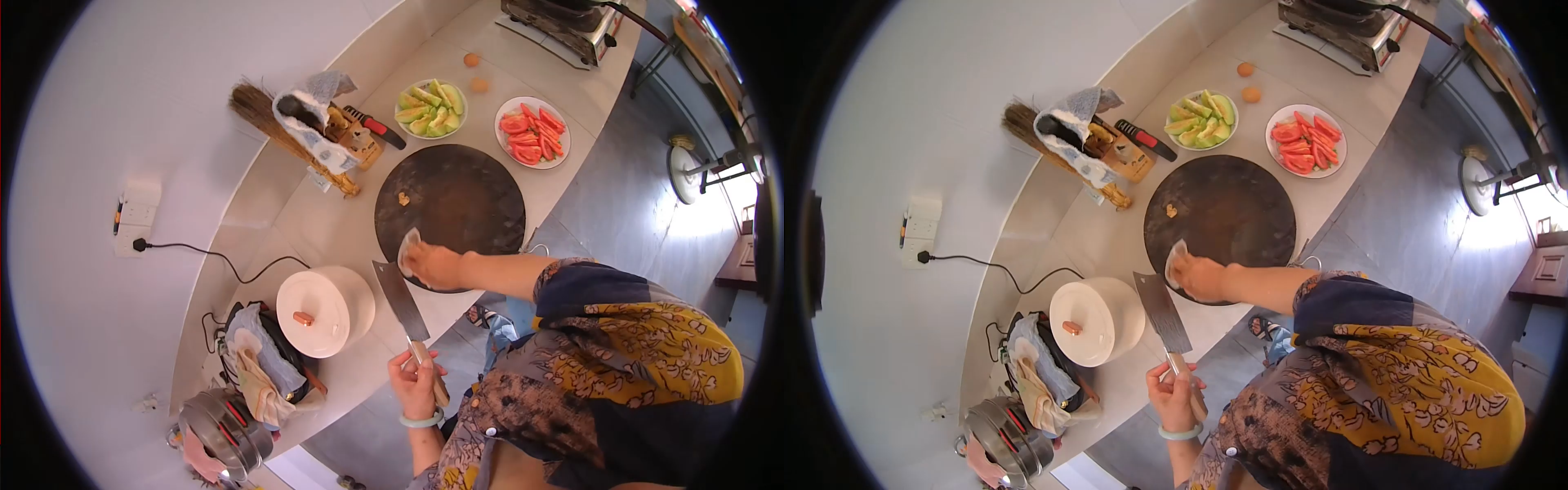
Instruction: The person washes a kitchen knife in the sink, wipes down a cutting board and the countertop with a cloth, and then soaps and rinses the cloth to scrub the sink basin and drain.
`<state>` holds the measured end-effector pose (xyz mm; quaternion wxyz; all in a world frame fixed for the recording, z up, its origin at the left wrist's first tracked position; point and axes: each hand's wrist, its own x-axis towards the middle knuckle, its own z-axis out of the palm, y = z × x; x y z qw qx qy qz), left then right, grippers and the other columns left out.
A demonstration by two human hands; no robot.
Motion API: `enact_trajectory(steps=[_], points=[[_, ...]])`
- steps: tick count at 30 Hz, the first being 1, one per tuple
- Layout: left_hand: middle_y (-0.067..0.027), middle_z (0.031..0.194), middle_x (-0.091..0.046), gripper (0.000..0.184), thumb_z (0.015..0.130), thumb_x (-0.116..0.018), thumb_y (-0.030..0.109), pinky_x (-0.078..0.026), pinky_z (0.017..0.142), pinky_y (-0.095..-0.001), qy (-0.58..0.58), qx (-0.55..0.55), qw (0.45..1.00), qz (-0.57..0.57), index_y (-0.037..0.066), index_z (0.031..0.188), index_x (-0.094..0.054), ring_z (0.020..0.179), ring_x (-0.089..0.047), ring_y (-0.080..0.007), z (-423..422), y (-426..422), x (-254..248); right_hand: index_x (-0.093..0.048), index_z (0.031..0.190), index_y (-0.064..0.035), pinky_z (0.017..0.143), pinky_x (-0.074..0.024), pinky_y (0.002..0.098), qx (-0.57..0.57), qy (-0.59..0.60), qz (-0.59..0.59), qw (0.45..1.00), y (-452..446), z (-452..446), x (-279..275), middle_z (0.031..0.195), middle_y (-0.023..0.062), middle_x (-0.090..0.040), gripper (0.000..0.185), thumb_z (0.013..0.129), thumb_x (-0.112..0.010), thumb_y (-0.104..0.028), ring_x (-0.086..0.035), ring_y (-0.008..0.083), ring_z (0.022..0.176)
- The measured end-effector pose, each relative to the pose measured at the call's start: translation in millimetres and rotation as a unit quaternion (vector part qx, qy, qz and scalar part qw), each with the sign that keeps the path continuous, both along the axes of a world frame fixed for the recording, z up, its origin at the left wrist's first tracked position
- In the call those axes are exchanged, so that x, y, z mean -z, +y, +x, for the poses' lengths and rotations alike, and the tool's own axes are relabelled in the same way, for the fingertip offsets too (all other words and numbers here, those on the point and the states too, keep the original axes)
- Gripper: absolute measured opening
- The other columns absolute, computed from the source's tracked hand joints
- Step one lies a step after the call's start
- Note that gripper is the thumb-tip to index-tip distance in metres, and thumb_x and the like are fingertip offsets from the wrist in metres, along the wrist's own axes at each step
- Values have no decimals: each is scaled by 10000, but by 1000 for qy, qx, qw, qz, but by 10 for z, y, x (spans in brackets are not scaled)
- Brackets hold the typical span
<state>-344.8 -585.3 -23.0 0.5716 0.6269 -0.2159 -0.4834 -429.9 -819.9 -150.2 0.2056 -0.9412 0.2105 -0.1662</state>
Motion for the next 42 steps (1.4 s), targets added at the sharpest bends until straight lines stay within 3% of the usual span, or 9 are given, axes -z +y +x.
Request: enact_trajectory(steps=[6, 11, 13, 19, 22, 25, 28, 37, 42], points=[[-232, 987, -632, 381, 906, -622, 70, -535, 596, -323, -9, 16, 1000, -3, 57, 1199, -377, 670, -617, -214, -25, -127, -41, -587, 1066, -62, 825, -463, 379, -46, 54, -52, 996, 212, -639, -84, 1023, 107, -572, 277, 808, -591, -166, -580, 266, 971], [-226, 981, -630, 378, 907, -614, 63, -538, 600, -323, -20, 33, 999, 7, 51, 1202, -377, 677, -617, -210, -78, -261, -51, -637, 1071, -205, 779, -448, 364, 105, 60, -109, 987, -292, -1356, -124, 952, 50, -560, 306, 765, -639, -193, -565, 227, 927], [-225, 981, -629, 374, 907, -608, 54, -540, 603, -323, -22, 42, 999, 6, 48, 1201, -376, 678, -617, -208, -94, -321, -4, -656, 1074, -202, 790, -457, 384, 150, 18, -142, 978, -567, -1567, -170, 909, 58, -546, 300, 777, -633, -165, -556, 253, 898], [-204, 980, -632, 373, 898, -618, 95, -514, 582, -305, -25, 57, 998, 11, 72, 1198, -397, 673, -616, -212, -169, -508, 14, -648, 1095, -136, 838, -469, 411, 203, -126, 1, 971, -1312, -1790, -232, 971, 102, -567, 335, 769, -620, -65, -548, 312, 925], [-202, 970, -633, 368, 897, -616, 88, -513, 572, -305, -43, 64, 997, -2, 67, 1193, -396, 664, -616, -213, -160, -588, 61, -648, 1092, -133, 861, -465, 403, 243, -59, -13, 968, -1556, -1786, -319, 1018, 101, -586, 346, 757, -627, -46, -547, 313, 956], [-200, 966, -635, 362, 898, -612, 83, -509, 557, -305, -39, 57, 998, 11, 65, 1188, -395, 654, -616, -213, -173, -647, 8, -645, 1098, -132, 890, -457, 395, 238, 30, -53, 969, -1472, -1666, -134, 1052, 91, -590, 352, 761, -614, -34, -542, 313, 978], [-199, 961, -637, 355, 900, -609, 80, -504, 544, -305, -43, 57, 997, 9, 62, 1181, -393, 646, -617, -214, -152, -610, -3, -640, 1117, -138, 910, -451, 389, 290, -27, -27, 956, -1396, -1603, -19, 1089, 85, -583, 374, 759, -609, -32, -533, 308, 1026], [-202, 958, -640, 344, 904, -606, 85, -504, 542, -307, -36, 66, 997, 22, 60, 1174, -394, 643, -622, -217, -84, -384, 18, -618, 1193, -156, 951, -391, 431, 341, 12, 20, 940, -709, -1525, -112, 1147, 92, -565, 451, 759, -609, -34, -504, 307, 1110], [-203, 951, -644, 329, 910, -599, 72, -515, 556, -311, -54, 69, 996, 23, 46, 1167, -395, 636, -621, -210, -44, -305, -6, -579, 1213, -134, 891, -400, 440, 356, 0, 41, 934, -73, -1350, -102, 1138, 119, -550, 542, 691, -701, -56, -503, 335, 1046]])
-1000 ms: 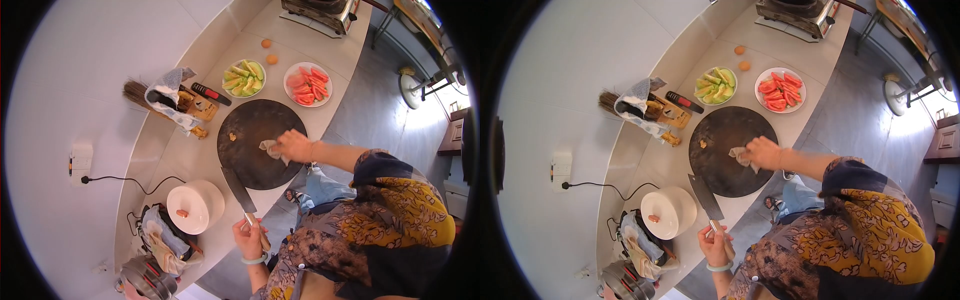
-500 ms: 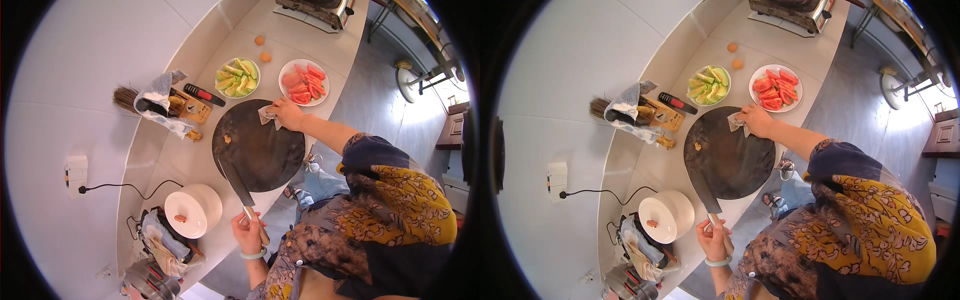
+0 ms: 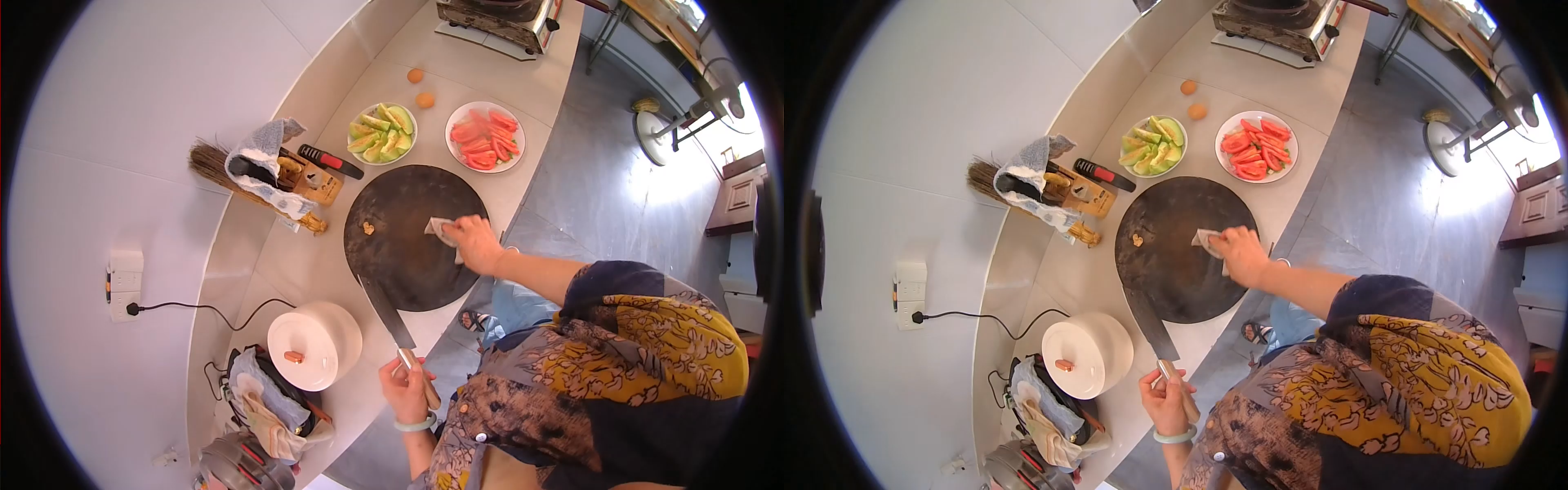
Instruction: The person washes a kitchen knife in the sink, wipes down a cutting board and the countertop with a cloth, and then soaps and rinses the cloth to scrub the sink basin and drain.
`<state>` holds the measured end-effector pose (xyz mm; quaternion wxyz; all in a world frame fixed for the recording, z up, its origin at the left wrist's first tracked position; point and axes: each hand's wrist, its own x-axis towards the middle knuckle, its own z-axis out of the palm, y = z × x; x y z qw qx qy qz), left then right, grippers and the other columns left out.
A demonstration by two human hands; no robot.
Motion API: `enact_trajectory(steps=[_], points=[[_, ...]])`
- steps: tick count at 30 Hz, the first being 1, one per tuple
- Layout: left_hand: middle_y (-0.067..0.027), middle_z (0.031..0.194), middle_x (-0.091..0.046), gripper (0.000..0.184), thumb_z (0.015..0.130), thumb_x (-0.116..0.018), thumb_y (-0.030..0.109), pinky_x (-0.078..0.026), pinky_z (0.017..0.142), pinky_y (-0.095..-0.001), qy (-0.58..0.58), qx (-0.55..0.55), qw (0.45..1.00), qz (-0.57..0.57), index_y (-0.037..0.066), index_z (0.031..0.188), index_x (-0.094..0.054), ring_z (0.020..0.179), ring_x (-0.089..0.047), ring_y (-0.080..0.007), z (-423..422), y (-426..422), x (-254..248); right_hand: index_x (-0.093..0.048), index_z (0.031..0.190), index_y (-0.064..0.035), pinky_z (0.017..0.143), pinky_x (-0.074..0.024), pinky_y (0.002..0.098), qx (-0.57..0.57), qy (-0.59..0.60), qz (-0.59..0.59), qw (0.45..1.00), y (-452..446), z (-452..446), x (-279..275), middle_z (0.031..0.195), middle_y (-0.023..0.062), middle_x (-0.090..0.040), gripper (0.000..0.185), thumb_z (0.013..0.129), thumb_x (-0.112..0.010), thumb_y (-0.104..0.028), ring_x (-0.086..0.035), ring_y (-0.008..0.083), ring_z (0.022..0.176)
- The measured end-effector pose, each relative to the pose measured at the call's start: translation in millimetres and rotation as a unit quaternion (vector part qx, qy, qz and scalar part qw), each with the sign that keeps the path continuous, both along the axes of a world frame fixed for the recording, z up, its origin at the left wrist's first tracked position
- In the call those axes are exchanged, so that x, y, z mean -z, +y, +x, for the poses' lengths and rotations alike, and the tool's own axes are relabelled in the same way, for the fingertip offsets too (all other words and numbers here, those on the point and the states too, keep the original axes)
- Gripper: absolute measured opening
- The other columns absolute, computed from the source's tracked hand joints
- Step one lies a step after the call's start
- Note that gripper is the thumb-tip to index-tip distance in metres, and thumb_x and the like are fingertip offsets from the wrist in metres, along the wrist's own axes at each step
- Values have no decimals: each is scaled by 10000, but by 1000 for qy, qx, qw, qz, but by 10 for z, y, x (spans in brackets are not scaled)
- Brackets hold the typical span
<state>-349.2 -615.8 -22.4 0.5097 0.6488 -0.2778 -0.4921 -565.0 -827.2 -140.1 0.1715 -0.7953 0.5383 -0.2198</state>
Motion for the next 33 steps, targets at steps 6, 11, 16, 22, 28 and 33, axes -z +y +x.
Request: enact_trajectory(steps=[6, 11, 16, 22, 28, 33], points=[[-207, 950, -642, 310, 920, -589, 68, -528, 574, -320, -19, 11, 1000, -7, 37, 1162, -398, 637, -621, -207, 78, 51, -38, -588, 1191, -117, 885, -406, 445, -121, -28, 37, 992, 659, 465, 96, 1118, 127, -557, 458, 740, -639, -64, -513, 341, 1022], [-220, 958, -635, 337, 905, -600, 46, -521, 557, -307, -16, 13, 1000, -11, 29, 1166, -388, 642, -622, -212, 109, 7, -56, -635, 1134, -79, 852, -484, 458, -142, -155, 164, 964, 395, 730, -163, 1036, 198, -620, 384, 758, -569, -39, -604, 387, 959], [-223, 957, -637, 338, 906, -604, 53, -518, 548, -308, -17, 14, 1000, -20, 39, 1168, -391, 645, -623, -214, 95, -58, -81, -612, 1205, -70, 954, -475, 386, -104, -238, 290, 921, -358, 160, -450, 1139, 201, -647, 388, 843, -532, -184, -613, 340, 1078], [-233, 965, -631, 341, 902, -598, 43, -526, 566, -314, 1, 0, 1000, 0, 32, 1170, -387, 652, -624, -215, 34, -85, -122, -599, 1194, -59, 893, -478, 455, 32, -138, 63, 988, -743, -344, -324, 1113, 182, -592, 396, 889, -602, -311, -574, 370, 1050], [-231, 976, -628, 348, 903, -599, 41, -532, 581, -316, -6, 5, 1000, -8, 30, 1177, -385, 662, -621, -211, -11, -53, -88, -520, 1269, -125, 857, -501, 472, -111, 21, 97, 989, -402, -111, -464, 1104, 167, -521, 460, 866, -646, -307, -572, 369, 1053], [-226, 971, -635, 354, 909, -599, 83, -521, 581, -322, -13, 7, 1000, -17, 58, 1195, -392, 654, -620, -219, -33, 41, -69, -538, 1229, -96, 842, -518, 450, -104, 64, 90, 988, -547, 16, -279, 1127, 172, -520, 400, 873, -621, -260, -590, 359, 1031]])
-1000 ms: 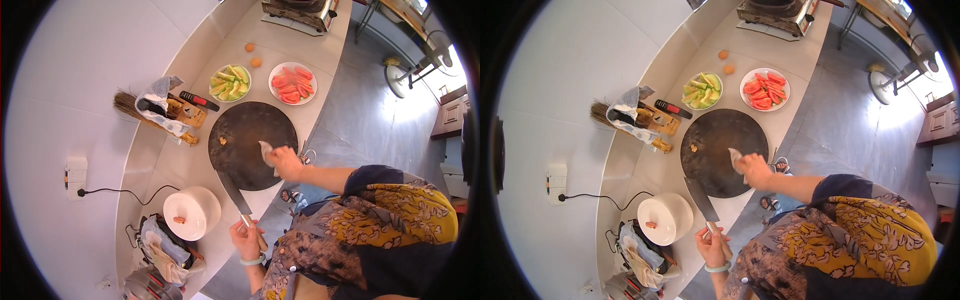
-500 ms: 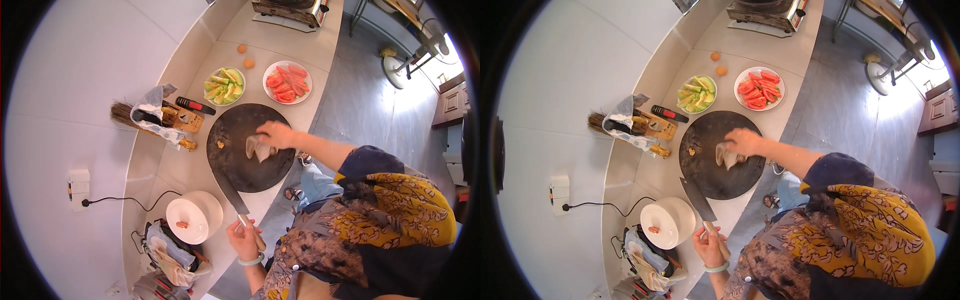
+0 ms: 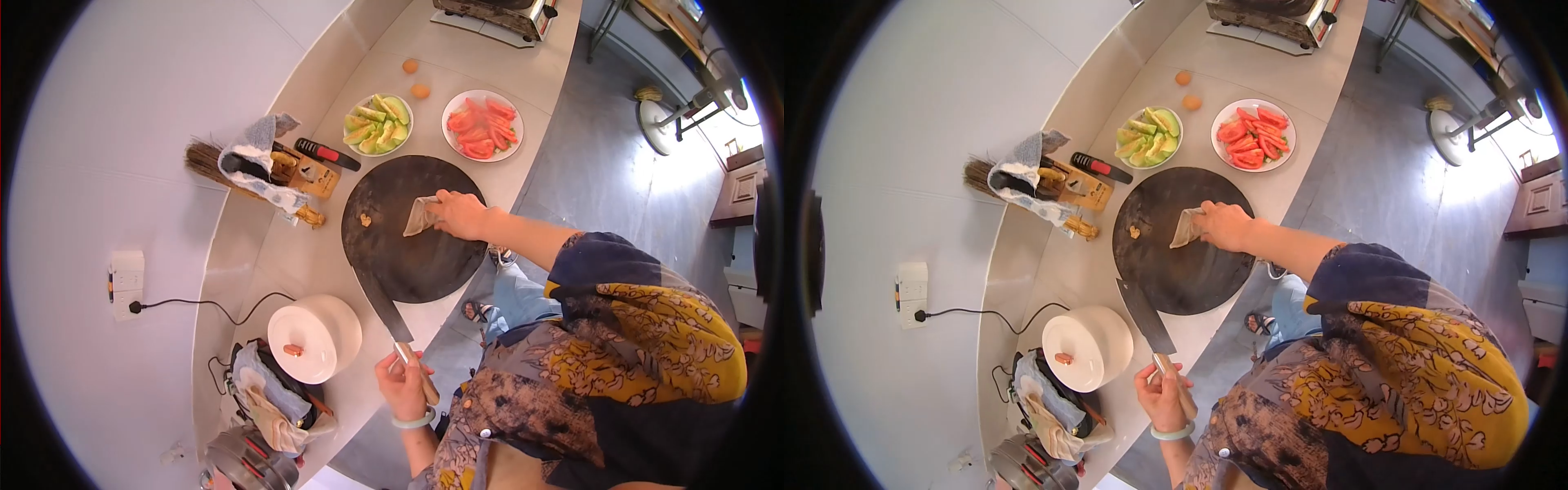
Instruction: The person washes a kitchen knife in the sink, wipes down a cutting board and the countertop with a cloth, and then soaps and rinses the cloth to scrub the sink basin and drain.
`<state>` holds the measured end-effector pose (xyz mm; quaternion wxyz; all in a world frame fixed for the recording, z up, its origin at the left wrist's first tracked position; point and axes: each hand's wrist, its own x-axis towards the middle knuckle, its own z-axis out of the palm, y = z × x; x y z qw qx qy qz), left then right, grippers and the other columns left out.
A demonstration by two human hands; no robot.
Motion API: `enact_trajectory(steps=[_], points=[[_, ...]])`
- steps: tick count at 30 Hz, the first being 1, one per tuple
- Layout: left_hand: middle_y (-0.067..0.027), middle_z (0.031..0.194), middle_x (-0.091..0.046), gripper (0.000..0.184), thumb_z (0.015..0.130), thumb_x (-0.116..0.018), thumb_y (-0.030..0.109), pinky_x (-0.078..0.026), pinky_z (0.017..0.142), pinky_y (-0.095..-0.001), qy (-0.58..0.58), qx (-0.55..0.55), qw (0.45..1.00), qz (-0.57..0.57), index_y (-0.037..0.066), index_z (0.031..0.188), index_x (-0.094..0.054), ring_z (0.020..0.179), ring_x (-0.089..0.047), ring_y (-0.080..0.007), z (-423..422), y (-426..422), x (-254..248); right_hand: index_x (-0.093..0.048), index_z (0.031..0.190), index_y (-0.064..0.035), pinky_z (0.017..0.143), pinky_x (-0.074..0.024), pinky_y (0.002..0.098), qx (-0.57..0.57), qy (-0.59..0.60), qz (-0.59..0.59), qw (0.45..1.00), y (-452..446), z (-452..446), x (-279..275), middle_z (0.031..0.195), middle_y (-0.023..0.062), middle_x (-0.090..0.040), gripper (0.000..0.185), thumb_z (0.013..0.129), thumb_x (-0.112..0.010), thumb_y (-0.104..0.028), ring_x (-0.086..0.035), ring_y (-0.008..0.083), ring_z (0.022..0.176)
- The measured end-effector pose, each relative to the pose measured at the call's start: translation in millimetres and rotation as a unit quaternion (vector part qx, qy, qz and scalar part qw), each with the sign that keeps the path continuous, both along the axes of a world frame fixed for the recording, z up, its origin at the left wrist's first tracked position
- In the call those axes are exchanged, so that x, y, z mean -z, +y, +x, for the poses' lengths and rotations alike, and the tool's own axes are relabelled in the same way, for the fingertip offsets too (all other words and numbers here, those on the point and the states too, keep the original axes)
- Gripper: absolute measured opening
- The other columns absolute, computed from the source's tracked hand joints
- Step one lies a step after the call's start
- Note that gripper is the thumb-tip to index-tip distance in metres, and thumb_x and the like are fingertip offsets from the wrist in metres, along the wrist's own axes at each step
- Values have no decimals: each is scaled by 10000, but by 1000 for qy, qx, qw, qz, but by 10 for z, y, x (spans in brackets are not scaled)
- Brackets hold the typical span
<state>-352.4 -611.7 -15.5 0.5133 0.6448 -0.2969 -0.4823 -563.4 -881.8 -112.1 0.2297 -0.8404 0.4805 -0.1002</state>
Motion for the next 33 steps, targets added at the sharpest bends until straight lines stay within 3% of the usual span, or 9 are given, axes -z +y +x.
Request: enact_trajectory(steps=[4, 6, 13, 16, 20, 23, 26, 29, 33], points=[[-227, 967, -636, 350, 908, -596, 69, -522, 583, -323, 13, -13, 1000, -15, 58, 1193, -393, 651, -619, -218, -5, 97, -8, -565, 1160, -54, 826, -532, 415, 72, -13, 6, 997, 34, 236, 47, 1120, 175, -538, 316, 857, -579, -143, -606, 336, 1016], [-225, 963, -637, 348, 908, -597, 64, -524, 584, -323, 12, -23, 999, -20, 59, 1191, -393, 650, -618, -216, -12, 154, -32, -578, 1130, -54, 814, -536, 408, 46, -31, -15, 998, 151, 472, 108, 1116, 174, -545, 294, 842, -567, -113, -614, 331, 1004], [-227, 958, -636, 335, 912, -587, 55, -525, 573, -310, -7, -44, 998, -36, 57, 1186, -393, 647, -618, -210, 4, 351, -111, -607, 1086, -69, 809, -545, 422, -174, -119, -29, 977, 989, 886, 355, 1129, 209, -544, 256, 840, -537, -78, -629, 345, 996], [-232, 961, -634, 339, 910, -591, 59, -524, 568, -304, 11, -51, 997, -52, 55, 1183, -391, 646, -617, -212, 67, 452, -104, -617, 1051, -81, 780, -549, 433, -154, -57, 73, 984, 1078, 913, 231, 1088, 210, -559, 219, 847, -536, -96, -650, 357, 913], [-238, 981, -622, 368, 898, -609, 43, -550, 606, -336, 40, -70, 995, -53, 36, 1182, -376, 678, -619, -214, 97, 500, -152, -631, 1003, -128, 716, -537, 444, -67, -178, -39, 981, 423, 1139, 127, 985, 166, -569, 157, 890, -530, -171, -638, 378, 796], [-238, 973, -620, 356, 897, -606, 44, -551, 603, -337, 35, -84, 994, -62, 30, 1174, -384, 678, -620, -216, 82, 476, -160, -633, 1116, -145, 861, -506, 419, -105, -70, -7, 992, -4, 1499, 15, 1144, 152, -528, 245, 889, -540, -146, -581, 331, 1049], [-237, 969, -620, 346, 897, -597, 39, -550, 600, -336, 31, -96, 993, -64, 23, 1171, -386, 677, -620, -218, 68, 505, -152, -630, 1149, -156, 908, -484, 418, -113, -27, 11, 993, 27, 1723, 31, 1205, 149, -508, 291, 867, -559, -133, -537, 318, 1137], [-238, 967, -619, 345, 896, -588, 32, -549, 599, -335, 35, -93, 993, -58, 19, 1172, -382, 673, -620, -219, 52, 491, -150, -644, 1121, -146, 903, -482, 424, -187, -32, 2, 982, 259, 1738, 87, 1191, 150, -529, 297, 829, -594, -156, -552, 331, 1117], [-241, 965, -618, 347, 895, -582, 24, -548, 599, -335, 25, -87, 994, -54, 18, 1175, -379, 666, -619, -220, 74, 422, -133, -664, 1083, -134, 883, -482, 440, -326, 15, 103, 940, 375, 1559, -44, 1142, 150, -562, 307, 787, -622, -203, -567, 331, 1091]])
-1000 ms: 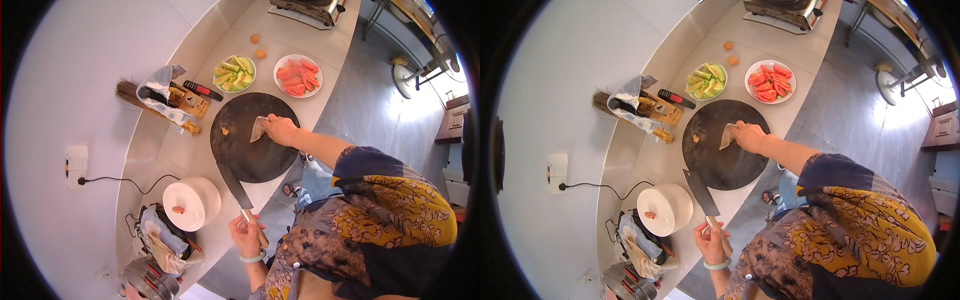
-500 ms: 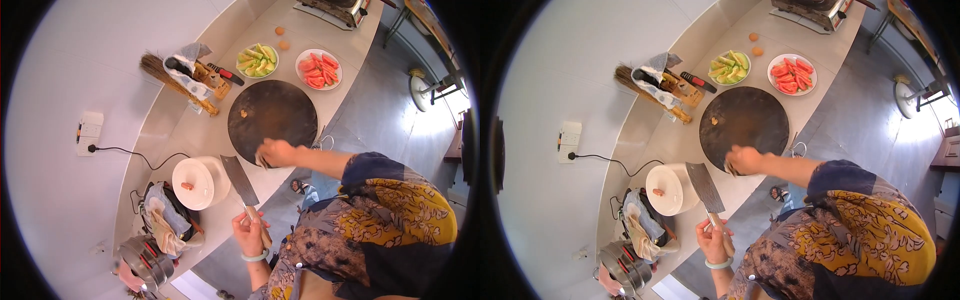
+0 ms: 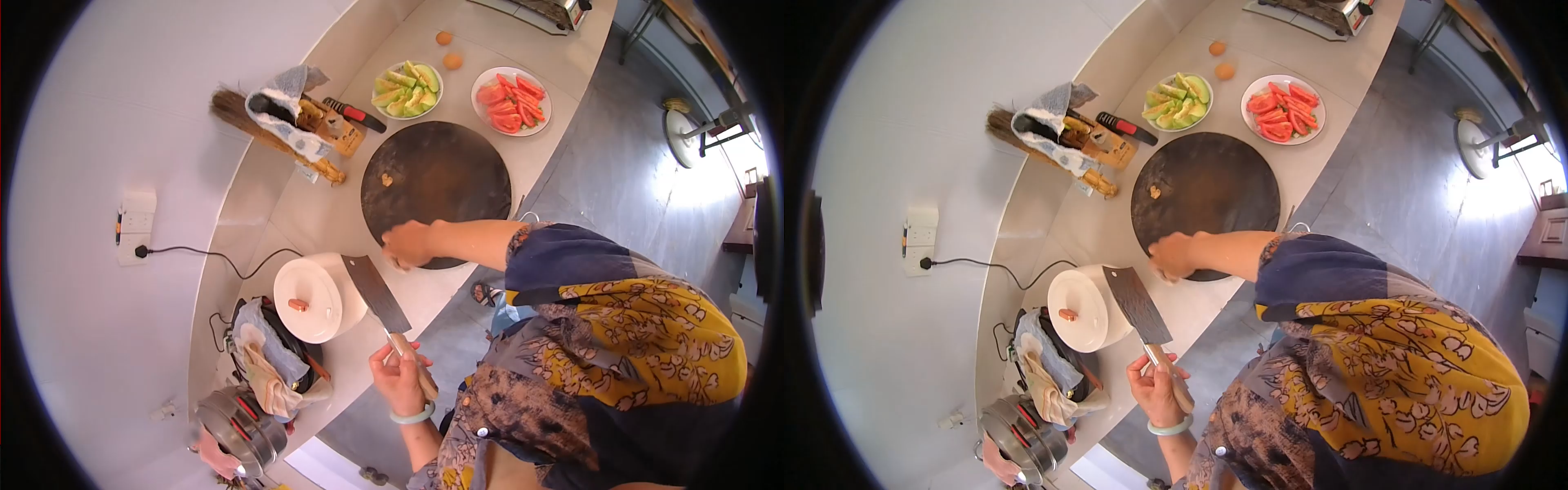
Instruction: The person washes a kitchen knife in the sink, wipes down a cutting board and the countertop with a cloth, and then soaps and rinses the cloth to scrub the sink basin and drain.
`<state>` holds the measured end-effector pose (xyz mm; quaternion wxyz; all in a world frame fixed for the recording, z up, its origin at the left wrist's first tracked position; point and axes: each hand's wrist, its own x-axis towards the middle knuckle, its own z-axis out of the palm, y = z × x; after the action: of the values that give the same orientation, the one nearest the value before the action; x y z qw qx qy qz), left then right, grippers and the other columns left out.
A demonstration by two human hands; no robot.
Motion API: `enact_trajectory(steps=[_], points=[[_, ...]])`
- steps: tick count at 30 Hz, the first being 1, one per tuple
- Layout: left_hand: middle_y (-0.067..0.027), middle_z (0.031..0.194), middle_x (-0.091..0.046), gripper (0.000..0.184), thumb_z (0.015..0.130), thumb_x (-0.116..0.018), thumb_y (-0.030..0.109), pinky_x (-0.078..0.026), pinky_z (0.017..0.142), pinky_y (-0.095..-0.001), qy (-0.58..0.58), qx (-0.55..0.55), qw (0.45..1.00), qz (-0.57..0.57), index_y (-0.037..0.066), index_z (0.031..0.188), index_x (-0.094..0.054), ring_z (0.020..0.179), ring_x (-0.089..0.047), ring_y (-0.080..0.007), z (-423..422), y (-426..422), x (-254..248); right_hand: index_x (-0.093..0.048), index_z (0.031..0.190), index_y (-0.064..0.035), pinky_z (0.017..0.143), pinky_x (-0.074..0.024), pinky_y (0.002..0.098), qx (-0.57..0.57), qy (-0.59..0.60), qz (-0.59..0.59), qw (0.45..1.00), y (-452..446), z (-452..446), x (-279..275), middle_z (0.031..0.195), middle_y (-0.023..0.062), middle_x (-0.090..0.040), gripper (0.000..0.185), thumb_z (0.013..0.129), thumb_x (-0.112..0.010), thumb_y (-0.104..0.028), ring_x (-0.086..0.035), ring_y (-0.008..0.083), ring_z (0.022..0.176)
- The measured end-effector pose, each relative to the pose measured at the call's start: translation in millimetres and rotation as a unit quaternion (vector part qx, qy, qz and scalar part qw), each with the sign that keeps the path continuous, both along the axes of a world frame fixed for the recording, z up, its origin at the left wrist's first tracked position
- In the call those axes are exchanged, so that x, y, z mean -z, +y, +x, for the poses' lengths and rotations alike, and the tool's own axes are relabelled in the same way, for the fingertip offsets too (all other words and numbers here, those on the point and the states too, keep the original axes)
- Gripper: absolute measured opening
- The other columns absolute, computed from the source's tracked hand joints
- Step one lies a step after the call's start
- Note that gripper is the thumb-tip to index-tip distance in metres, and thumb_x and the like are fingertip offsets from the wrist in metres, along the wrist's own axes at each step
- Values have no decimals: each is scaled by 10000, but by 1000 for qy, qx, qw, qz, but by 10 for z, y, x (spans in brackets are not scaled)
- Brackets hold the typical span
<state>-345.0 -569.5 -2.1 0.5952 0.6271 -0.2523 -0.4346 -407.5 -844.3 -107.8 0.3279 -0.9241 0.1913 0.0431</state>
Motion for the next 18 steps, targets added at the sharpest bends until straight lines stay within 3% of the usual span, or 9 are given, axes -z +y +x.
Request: enact_trajectory(steps=[4, 8, 13, 17, 18], points=[[-209, 947, -638, 321, 914, -608, 95, -518, 552, -307, -25, 30, 999, 20, 54, 1162, -408, 627, -613, -213, -7, -151, 103, -670, 1069, -131, 864, -483, 453, -79, 16, -17, 997, 258, -445, 24, 1123, 147, -574, 298, 789, -614, -216, -574, 327, 1085], [-194, 932, -643, 324, 900, -614, 46, -519, 554, -294, -51, 56, 996, 50, 36, 1153, -412, 624, -611, -185, -105, -385, 155, -671, 1063, -136, 867, -478, 450, -120, -15, -70, 990, 267, -1015, 209, 1108, 138, -574, 286, 796, -604, -215, -581, 325, 1058], [-151, 897, -637, 338, 874, -628, -1, -519, 559, -270, -140, 68, 986, 56, 23, 1138, -419, 625, -606, -153, -227, -735, 454, -671, 1053, -138, 866, -477, 443, -61, 9, -82, 995, -52, -1794, -2, 1061, 121, -572, 289, 781, -606, -212, -578, 319, 1028], [-123, 894, -646, 372, 844, -687, 48, -520, 634, -284, -268, 76, 957, 79, 1, 1150, -480, 731, -631, -147, -361, -948, 617, -668, 1067, -142, 853, -486, 432, 27, -14, -138, 990, -518, -2244, 114, 1056, 119, -569, 318, 757, -620, -190, -575, 318, 1027], [-146, 895, -660, 385, 826, -710, 110, -536, 676, -336, -304, 86, 945, 90, 10, 1138, -509, 765, -664, -217, -359, -986, 688, -661, 1085, -145, 852, -490, 430, 75, -18, -115, 990, -543, -2283, 154, 1057, 125, -569, 335, 755, -623, -186, -578, 321, 1024]])
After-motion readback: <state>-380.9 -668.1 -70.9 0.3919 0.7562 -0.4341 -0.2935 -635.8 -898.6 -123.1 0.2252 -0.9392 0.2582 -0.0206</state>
